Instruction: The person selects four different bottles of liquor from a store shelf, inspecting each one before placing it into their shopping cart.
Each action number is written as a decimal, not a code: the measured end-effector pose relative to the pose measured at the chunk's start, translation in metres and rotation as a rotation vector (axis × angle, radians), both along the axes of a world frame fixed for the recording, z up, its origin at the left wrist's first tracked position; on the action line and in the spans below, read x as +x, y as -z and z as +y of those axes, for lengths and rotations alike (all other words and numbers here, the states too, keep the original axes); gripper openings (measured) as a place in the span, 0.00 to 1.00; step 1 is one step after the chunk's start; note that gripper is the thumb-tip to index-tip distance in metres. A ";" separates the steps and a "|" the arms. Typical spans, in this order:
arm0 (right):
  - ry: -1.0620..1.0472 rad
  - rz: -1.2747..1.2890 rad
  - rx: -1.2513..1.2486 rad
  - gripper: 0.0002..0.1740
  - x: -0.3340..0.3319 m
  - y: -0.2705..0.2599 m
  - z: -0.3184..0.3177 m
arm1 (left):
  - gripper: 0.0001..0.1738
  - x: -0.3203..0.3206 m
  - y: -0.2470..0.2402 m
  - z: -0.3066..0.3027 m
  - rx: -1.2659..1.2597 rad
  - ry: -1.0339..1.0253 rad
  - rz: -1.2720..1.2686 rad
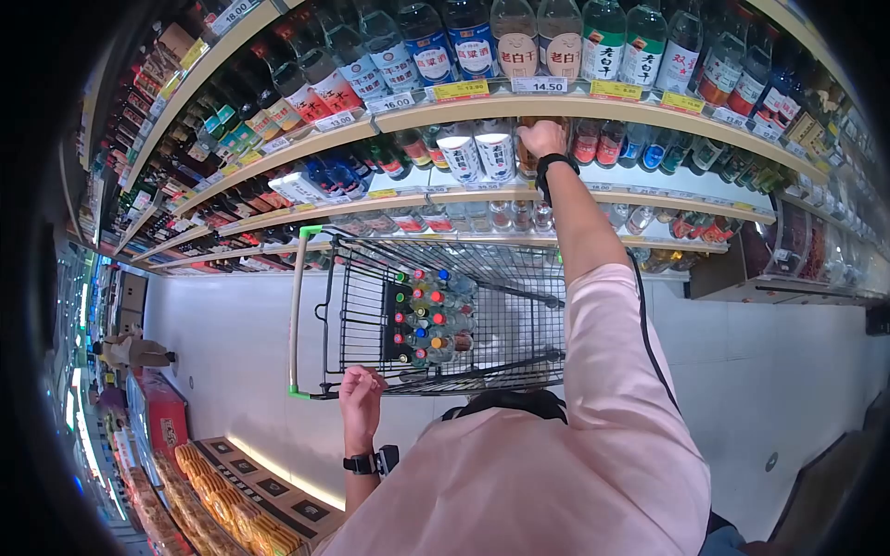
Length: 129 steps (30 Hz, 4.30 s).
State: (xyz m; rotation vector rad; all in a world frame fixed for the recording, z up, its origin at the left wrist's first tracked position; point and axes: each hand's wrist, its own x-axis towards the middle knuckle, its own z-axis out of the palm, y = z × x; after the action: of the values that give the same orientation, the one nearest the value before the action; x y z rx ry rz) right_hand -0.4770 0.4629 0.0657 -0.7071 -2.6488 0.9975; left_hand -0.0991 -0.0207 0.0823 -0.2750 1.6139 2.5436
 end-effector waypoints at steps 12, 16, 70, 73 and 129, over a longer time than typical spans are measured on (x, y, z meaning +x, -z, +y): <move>0.020 0.088 -0.091 0.29 0.006 0.011 0.006 | 0.05 0.007 -0.006 0.014 0.003 -0.039 0.007; -0.004 0.204 -0.174 0.25 0.028 0.008 0.005 | 0.04 0.003 0.003 0.012 -0.014 0.005 0.018; -0.788 0.117 -1.075 0.25 0.232 -0.137 -0.257 | 0.39 -0.089 -0.026 -0.028 0.203 0.742 0.230; -0.708 0.159 -1.081 0.25 0.230 -0.130 -0.268 | 0.32 -0.090 -0.033 -0.029 0.517 0.780 0.098; -0.680 0.201 -0.485 0.23 0.236 -0.131 -0.301 | 0.39 -0.101 0.006 -0.031 -0.148 0.479 0.318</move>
State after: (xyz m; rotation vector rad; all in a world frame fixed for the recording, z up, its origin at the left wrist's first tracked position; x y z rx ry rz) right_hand -0.2405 0.1619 0.1965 0.2639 -2.5074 1.8025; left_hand -0.2002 -0.0517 0.0761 0.4742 1.7133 2.1797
